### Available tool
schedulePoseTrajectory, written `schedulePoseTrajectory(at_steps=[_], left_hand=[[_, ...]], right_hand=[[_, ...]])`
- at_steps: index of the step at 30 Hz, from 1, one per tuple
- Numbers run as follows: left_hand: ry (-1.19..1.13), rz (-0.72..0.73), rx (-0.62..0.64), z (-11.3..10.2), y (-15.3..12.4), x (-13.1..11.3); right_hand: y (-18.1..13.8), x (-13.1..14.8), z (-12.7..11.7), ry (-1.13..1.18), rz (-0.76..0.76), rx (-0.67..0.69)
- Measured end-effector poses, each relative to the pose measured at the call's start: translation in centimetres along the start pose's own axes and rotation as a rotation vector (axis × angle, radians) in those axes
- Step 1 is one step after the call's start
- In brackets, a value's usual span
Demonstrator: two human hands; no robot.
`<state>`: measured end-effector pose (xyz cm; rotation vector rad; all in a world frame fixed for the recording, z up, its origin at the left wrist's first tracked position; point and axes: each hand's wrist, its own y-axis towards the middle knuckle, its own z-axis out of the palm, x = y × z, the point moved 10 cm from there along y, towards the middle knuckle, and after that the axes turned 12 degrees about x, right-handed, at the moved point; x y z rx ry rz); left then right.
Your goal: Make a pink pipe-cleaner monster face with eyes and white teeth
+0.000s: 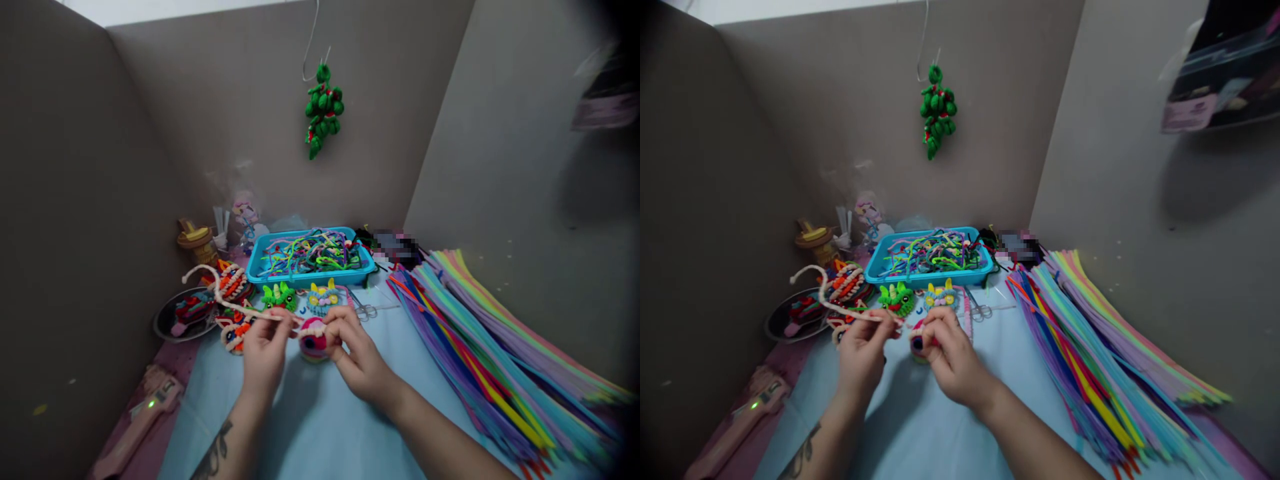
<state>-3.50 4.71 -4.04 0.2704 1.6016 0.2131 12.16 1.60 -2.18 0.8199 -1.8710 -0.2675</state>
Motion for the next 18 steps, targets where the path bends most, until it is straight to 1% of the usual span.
schedulePoseTrajectory(at_steps=[1,2,3,6,9,11,13,18], left_hand=[[0.033,0.012,-0.046,-0.9,0.1,-0.4],[0.071,0.035,-0.061,-1.4,0.3,-0.9],[0.114,0.059,-0.047,-1.5,0.4,-1.3],[0.217,0.155,0.031,-0.6,0.6,-2.5],[0.271,0.259,0.104,0.7,0.3,-3.2],[0.306,0.310,0.169,1.6,0.1,-3.4],[0.331,0.349,0.225,2.2,-0.1,-3.7],[0.369,0.386,0.293,3.1,-0.4,-4.1]], right_hand=[[0.0,-0.2,0.0,0.040,0.017,-0.009],[0.0,-0.6,-0.1,0.092,0.040,-0.034],[-0.1,-1.1,-0.3,0.157,0.064,-0.072],[-0.4,-2.9,-0.5,0.354,0.136,-0.191],[-0.9,-4.2,-0.6,0.415,0.213,-0.267],[-1.0,-4.4,-0.7,0.396,0.241,-0.271],[-1.0,-4.2,-0.7,0.361,0.238,-0.239],[-0.7,-4.0,-0.5,0.320,0.242,-0.172]])
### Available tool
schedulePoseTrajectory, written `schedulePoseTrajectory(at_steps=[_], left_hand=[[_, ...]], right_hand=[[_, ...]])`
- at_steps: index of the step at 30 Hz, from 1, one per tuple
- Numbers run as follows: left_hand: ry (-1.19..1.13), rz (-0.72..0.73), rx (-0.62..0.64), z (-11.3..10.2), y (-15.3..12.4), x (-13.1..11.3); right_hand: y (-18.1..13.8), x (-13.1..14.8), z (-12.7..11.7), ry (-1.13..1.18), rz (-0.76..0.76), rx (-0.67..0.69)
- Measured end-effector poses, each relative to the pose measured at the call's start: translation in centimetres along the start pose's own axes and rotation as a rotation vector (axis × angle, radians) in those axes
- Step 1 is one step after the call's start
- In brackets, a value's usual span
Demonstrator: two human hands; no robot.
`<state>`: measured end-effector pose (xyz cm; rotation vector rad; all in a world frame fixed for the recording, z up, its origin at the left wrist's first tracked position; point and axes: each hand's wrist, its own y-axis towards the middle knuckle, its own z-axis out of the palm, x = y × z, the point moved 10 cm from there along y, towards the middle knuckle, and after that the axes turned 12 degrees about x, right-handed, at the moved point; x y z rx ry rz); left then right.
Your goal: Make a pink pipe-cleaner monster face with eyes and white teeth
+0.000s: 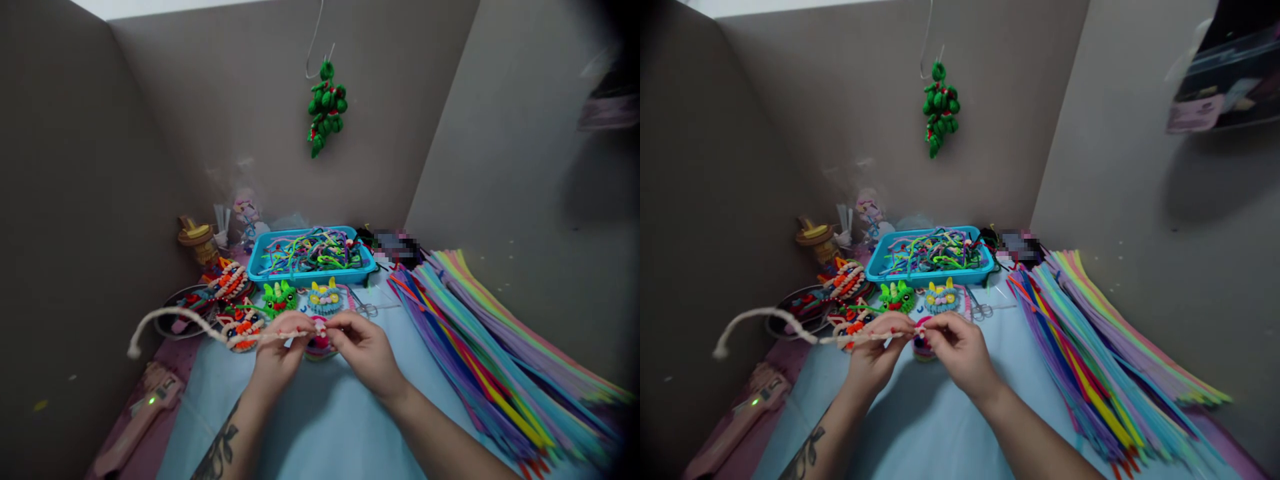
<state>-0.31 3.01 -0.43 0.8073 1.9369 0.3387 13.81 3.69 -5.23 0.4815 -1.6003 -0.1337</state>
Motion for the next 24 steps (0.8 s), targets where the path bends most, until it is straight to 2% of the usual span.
schedulePoseTrajectory(at_steps=[11,15,20,24], left_hand=[[0.076,-0.011,0.120,1.4,-0.3,0.5],[0.068,0.015,0.123,1.6,-0.3,0.2],[0.023,0.018,0.109,1.6,-0.2,0.3],[-0.041,0.019,0.095,1.5,-0.1,0.3]], right_hand=[[0.7,-0.6,1.9,-0.033,0.083,0.183],[0.7,-1.4,2.5,0.050,0.110,0.210],[0.6,-1.2,2.3,-0.014,0.094,0.198],[0.4,-1.1,2.7,0.058,0.106,0.255]])
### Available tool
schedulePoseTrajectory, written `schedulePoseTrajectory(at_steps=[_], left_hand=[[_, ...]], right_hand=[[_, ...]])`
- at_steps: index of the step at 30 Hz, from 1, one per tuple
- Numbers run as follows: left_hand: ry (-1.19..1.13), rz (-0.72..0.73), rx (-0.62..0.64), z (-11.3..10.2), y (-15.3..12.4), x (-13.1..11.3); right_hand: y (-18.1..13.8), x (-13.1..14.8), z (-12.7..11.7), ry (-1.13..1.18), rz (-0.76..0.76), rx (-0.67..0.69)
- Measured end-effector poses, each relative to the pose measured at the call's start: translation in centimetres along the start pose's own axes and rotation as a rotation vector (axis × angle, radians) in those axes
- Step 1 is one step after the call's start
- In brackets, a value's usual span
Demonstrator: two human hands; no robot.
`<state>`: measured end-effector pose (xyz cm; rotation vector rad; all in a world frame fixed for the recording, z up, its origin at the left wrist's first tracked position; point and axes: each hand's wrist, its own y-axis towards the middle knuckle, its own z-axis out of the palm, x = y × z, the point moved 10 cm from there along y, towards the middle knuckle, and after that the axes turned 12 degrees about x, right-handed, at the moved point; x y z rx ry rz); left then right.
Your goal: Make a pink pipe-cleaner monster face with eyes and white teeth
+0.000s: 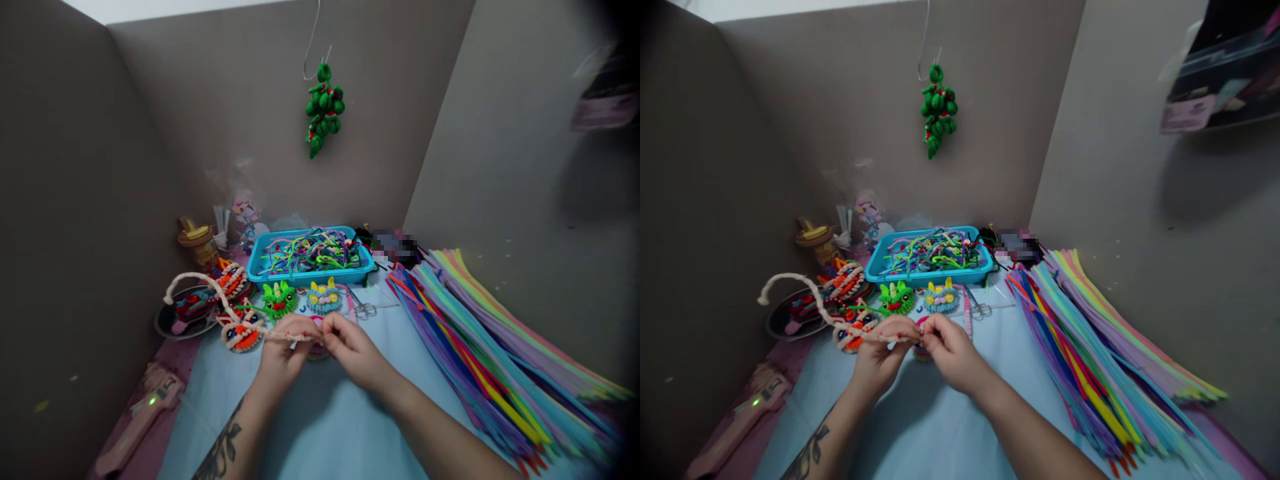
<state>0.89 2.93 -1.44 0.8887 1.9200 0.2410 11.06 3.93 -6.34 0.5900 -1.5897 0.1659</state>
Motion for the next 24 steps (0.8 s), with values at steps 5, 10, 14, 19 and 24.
schedulePoseTrajectory(at_steps=[5,10,14,19,24], left_hand=[[-0.157,-0.044,-0.034,-0.2,-0.1,0.8],[-0.361,-0.136,-0.060,0.5,-0.3,2.3],[-0.424,-0.196,-0.113,0.6,-0.4,2.6],[-0.402,-0.245,-0.117,1.0,-0.3,2.6],[-0.372,-0.342,-0.353,-2.1,-1.7,4.7]], right_hand=[[0.1,-0.3,1.1,0.249,0.024,0.100],[0.1,-0.7,2.1,0.404,0.023,0.179],[0.1,-0.4,2.0,0.415,-0.036,0.172],[-0.1,0.2,1.8,0.327,-0.074,0.153],[-0.5,1.9,2.2,0.049,-0.170,0.155]])
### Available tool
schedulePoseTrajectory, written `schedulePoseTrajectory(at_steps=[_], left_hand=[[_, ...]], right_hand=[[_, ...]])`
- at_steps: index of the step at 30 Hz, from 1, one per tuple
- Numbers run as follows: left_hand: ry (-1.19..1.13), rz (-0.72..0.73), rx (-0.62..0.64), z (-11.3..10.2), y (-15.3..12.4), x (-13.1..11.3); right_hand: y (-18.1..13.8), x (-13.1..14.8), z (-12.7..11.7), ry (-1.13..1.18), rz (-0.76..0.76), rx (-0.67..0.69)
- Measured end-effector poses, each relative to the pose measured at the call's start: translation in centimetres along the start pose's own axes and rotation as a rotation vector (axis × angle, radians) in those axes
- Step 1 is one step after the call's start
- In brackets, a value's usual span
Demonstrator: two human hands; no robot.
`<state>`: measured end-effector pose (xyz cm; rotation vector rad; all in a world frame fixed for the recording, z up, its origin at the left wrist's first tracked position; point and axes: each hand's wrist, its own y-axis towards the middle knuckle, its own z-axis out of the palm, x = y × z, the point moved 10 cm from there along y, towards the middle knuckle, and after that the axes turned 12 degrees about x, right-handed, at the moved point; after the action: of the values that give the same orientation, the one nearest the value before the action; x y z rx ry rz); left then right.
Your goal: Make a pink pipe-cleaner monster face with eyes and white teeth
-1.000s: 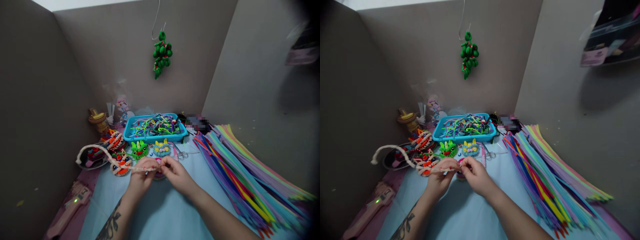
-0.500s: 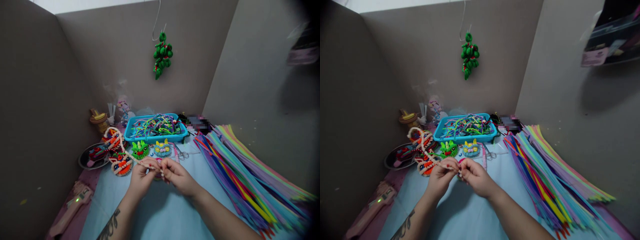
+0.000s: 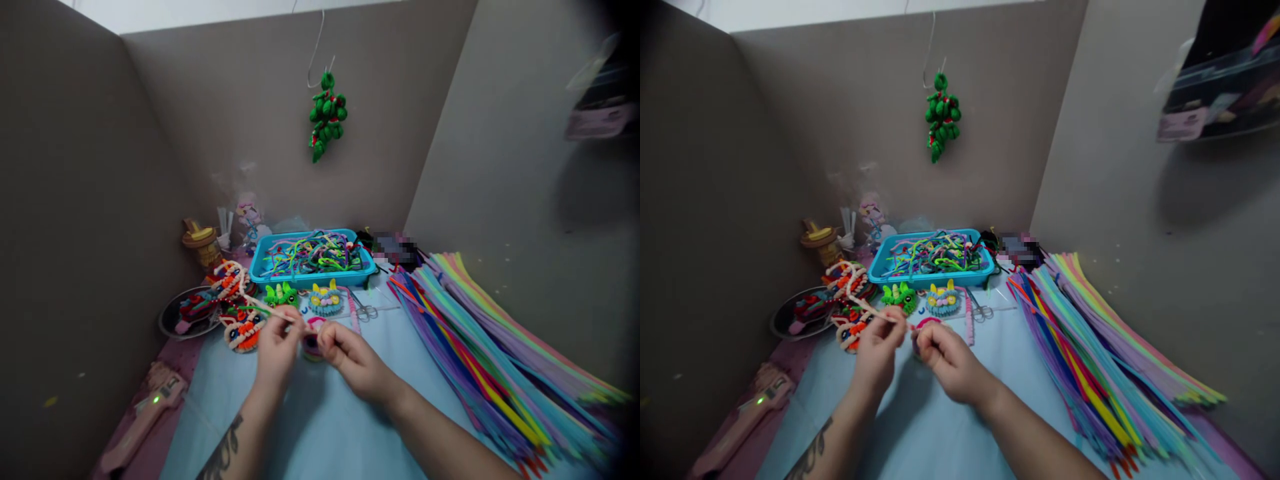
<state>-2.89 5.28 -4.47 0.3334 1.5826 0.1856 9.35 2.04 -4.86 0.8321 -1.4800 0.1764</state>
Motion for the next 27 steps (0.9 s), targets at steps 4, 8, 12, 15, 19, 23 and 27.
schedulePoseTrajectory(at_steps=[4,8,12,15,19,23,27], left_hand=[[0.106,0.108,-0.067,-1.6,0.2,-1.5],[0.088,0.139,0.012,-0.5,0.0,-1.8],[0.008,0.020,-0.011,-0.9,0.0,0.1],[0.000,-0.037,-0.004,-1.1,0.1,0.9],[0.099,-0.017,0.012,-0.7,0.1,0.0],[0.259,0.044,0.058,0.4,-0.2,-1.7],[0.357,0.106,0.148,1.8,-0.5,-2.5]], right_hand=[[-0.3,0.9,-0.2,-0.166,-0.056,-0.067],[-1.3,2.1,-4.7,-0.126,-0.065,-0.449],[-0.1,5.2,-9.9,-0.258,-0.111,-0.713],[2.7,6.7,-14.1,-0.543,-0.119,-0.791],[6.3,1.4,-19.4,-0.945,0.422,-0.590],[5.6,-1.3,-23.3,-0.967,0.512,-0.598],[6.8,-3.8,-24.3,-0.940,0.524,-0.516]])
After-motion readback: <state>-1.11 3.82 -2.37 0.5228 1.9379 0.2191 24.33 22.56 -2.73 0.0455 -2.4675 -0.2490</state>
